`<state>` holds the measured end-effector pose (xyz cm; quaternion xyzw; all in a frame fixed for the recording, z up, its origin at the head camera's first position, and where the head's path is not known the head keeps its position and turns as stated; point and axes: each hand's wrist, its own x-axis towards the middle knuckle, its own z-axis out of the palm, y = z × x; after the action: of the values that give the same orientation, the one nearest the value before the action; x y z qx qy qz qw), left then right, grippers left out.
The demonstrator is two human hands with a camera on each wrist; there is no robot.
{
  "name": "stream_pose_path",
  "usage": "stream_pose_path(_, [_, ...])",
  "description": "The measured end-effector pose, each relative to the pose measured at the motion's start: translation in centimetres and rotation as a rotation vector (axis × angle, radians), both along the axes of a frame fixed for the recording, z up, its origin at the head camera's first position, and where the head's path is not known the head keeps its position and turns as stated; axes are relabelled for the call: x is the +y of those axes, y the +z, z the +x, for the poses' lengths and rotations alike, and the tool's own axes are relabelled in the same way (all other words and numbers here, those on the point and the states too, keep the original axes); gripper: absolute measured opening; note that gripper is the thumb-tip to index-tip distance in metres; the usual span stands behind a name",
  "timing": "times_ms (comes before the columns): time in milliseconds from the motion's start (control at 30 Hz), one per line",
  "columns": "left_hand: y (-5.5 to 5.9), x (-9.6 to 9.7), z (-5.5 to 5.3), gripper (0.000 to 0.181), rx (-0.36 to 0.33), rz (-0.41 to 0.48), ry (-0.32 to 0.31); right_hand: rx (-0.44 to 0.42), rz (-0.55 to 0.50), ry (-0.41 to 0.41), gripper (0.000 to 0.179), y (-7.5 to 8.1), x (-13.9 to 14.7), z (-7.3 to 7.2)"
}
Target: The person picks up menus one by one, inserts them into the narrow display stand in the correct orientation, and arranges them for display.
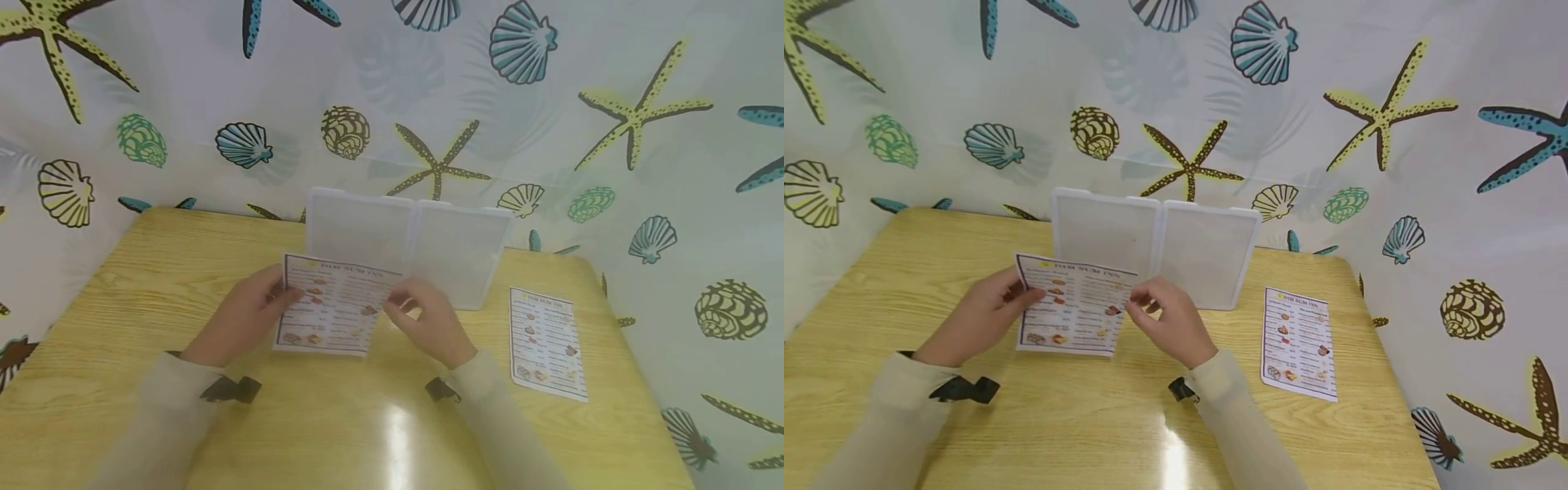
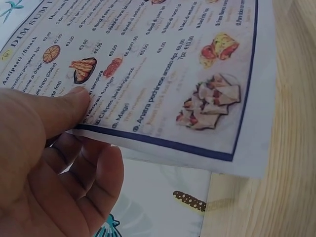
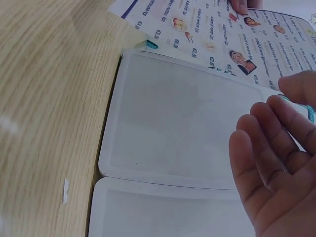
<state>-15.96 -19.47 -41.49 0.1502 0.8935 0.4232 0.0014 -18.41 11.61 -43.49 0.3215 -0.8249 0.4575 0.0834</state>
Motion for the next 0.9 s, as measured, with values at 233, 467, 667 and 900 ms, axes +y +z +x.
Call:
stream_pose_path(233, [-0.45, 0.23, -0.13, 0.029, 0.023, 0.019, -0.022, 0.017, 0.008, -0.009, 0.007, 0.10, -0.11, 0.12])
stream_pose_path(467, [-0.42, 0.36, -0.17, 0.026, 0.048, -0.013, -0.013, 0.018, 0.031, -0.040, 0.004, 0.30, -0.12, 0.24])
stream_pose_path(667, [-0.23, 0.23, -0.19, 0.023, 0.052, -0.062, -0.009, -0.005, 0.014, -0.053, 0.003, 0.65, -0.01, 0.37])
stream_pose_path(900, [0.14, -0.56, -0.06, 0.021, 0.085, -0.072, 0.035, -0.004, -0.002, -0.062, 0.004, 0.57, 0.32, 0.09])
